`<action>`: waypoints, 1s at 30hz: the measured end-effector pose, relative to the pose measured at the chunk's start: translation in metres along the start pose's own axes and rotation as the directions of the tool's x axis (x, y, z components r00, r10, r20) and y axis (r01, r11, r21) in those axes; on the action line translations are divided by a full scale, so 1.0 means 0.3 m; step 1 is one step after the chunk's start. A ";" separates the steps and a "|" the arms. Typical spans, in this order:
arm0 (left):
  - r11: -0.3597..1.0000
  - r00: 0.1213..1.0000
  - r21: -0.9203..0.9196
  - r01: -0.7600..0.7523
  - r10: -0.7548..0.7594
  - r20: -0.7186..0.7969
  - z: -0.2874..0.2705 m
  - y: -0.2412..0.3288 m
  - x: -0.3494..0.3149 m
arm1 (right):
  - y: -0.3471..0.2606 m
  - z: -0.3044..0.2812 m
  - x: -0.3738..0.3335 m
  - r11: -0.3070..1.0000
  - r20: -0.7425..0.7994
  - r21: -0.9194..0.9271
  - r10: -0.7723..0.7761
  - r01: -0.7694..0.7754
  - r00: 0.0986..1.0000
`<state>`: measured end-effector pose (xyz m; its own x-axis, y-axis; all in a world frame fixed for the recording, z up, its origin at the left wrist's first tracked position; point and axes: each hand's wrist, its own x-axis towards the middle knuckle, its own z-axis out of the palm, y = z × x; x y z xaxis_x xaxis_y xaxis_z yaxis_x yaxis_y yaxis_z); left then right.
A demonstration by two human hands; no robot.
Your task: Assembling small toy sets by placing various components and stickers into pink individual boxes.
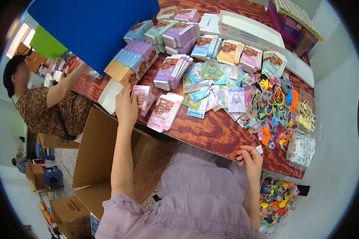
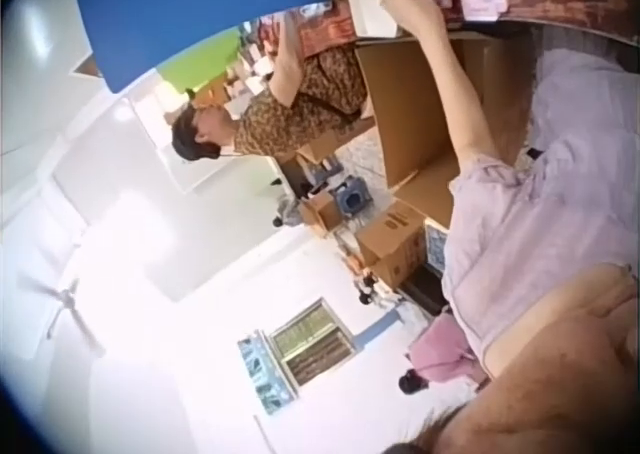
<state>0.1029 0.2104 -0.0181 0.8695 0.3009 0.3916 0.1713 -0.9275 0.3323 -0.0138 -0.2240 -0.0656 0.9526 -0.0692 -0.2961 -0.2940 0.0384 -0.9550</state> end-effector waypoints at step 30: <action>0.906 0.958 -0.320 -0.279 0.284 -0.032 -0.024 0.415 -0.345 | -0.030 0.040 -0.036 0.997 -0.053 -0.073 0.008 -0.011 0.999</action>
<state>0.0310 0.0654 -0.0110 0.8671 0.0321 0.4970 -0.2355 -0.8528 0.4660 -0.0206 -0.2117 -0.0537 0.9449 -0.1218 -0.3037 -0.3097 -0.0334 -0.9502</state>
